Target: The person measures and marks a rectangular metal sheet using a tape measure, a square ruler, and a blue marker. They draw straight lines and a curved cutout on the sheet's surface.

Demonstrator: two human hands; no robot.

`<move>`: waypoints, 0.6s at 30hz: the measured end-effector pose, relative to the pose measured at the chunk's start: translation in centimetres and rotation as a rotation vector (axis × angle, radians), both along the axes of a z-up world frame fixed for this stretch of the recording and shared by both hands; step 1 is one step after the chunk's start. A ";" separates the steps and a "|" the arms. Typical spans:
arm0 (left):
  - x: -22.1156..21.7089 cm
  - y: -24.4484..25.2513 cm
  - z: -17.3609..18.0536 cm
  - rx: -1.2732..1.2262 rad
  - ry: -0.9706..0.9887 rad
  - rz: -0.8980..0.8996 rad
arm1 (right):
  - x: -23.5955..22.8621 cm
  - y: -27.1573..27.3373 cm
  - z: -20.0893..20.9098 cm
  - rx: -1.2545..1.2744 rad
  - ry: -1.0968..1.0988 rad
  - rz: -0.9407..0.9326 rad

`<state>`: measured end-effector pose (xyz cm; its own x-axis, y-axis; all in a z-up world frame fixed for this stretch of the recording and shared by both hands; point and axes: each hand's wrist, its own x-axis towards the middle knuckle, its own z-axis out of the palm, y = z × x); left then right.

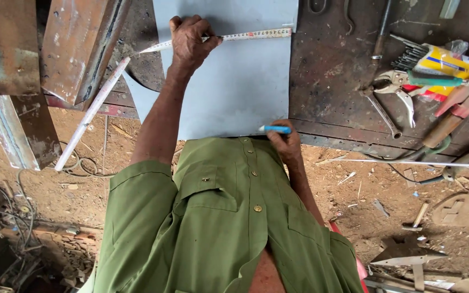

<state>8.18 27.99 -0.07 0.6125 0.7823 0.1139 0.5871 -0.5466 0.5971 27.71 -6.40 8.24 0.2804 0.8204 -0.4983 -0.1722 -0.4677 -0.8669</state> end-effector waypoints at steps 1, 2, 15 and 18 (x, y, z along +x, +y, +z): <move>0.5 0.1 0.3 0.001 0.002 0.012 | 0.4 0.7 -0.7 0.001 0.002 0.012; 0.4 0.0 0.6 0.062 -0.004 0.013 | 0.7 1.5 -1.4 0.047 -0.017 -0.079; 0.1 0.2 -1.3 0.260 0.012 0.045 | 0.5 22.2 -5.9 0.333 -0.509 0.105; 0.1 0.2 -1.5 0.234 -0.027 0.056 | 0.3 22.4 -6.7 0.333 -0.612 0.159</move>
<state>8.30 28.17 -1.60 0.5629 0.7654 0.3119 0.6062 -0.6389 0.4736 28.04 15.99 1.55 0.2940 0.9558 -0.0055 0.4392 -0.1401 -0.8874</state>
